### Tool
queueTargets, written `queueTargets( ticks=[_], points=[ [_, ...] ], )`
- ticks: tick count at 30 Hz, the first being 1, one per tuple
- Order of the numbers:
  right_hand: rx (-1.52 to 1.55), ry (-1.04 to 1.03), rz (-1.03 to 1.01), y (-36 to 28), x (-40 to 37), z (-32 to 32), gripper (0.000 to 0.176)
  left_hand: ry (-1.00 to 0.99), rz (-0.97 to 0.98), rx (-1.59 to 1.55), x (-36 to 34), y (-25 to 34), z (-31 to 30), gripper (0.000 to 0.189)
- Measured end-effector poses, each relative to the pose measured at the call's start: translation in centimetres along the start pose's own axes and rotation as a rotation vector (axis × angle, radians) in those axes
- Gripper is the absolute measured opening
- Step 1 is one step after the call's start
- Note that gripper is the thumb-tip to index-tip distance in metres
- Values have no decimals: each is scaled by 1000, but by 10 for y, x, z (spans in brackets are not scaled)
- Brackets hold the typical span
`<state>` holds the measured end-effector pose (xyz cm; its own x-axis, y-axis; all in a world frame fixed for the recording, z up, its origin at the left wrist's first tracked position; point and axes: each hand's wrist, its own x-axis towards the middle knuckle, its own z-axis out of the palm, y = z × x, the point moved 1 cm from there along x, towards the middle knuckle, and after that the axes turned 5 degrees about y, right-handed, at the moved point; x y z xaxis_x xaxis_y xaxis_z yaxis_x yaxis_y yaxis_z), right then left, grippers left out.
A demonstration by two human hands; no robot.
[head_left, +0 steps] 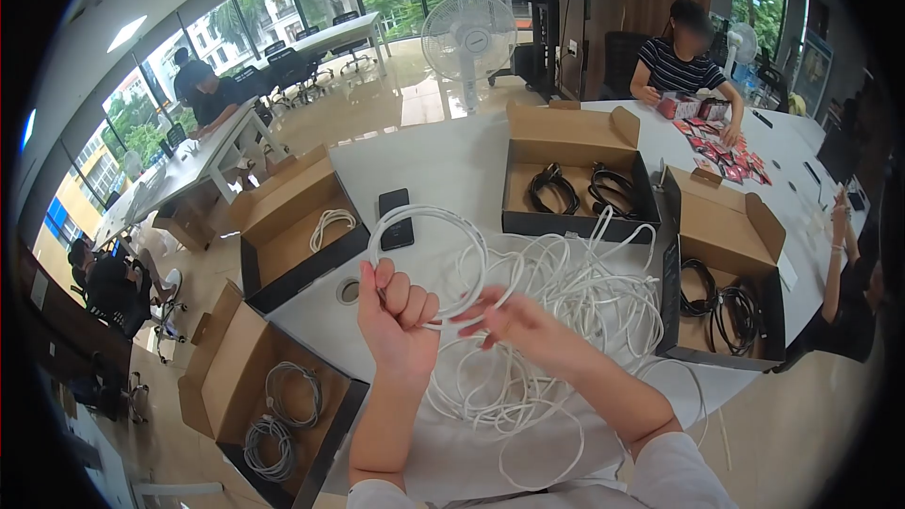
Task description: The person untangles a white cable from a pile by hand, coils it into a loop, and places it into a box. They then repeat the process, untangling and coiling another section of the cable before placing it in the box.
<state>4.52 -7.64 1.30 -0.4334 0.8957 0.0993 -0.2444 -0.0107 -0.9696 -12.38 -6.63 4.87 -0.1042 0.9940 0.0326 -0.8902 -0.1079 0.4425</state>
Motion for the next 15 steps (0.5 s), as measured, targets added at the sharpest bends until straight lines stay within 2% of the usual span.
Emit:
queueTargets(
  ticks=[1,4,7,9,11,13,15],
  points=[
    [113,101,-17,-4,2,-3,37,-10,-34,-6,-2,0,2,32],
    [111,237,-120,-21,1,-11,39,-11,-170,26,-2,-5,3,33],
    [69,276,-177,-14,1,-11,37,-28,-273,85,0,-13,1,33],
    [123,269,-162,-8,4,-14,37,-43,-334,136,2,-16,-4,33],
    [209,211,49,-24,0,-21,37,-51,-383,138,3,-17,-6,34],
    [546,28,158,-25,2,-35,37,-69,-451,98,0,-16,-3,35],
    [562,-35,142,-26,-1,-43,34,-175,-513,93,4,-19,-9,33]
  ],
)
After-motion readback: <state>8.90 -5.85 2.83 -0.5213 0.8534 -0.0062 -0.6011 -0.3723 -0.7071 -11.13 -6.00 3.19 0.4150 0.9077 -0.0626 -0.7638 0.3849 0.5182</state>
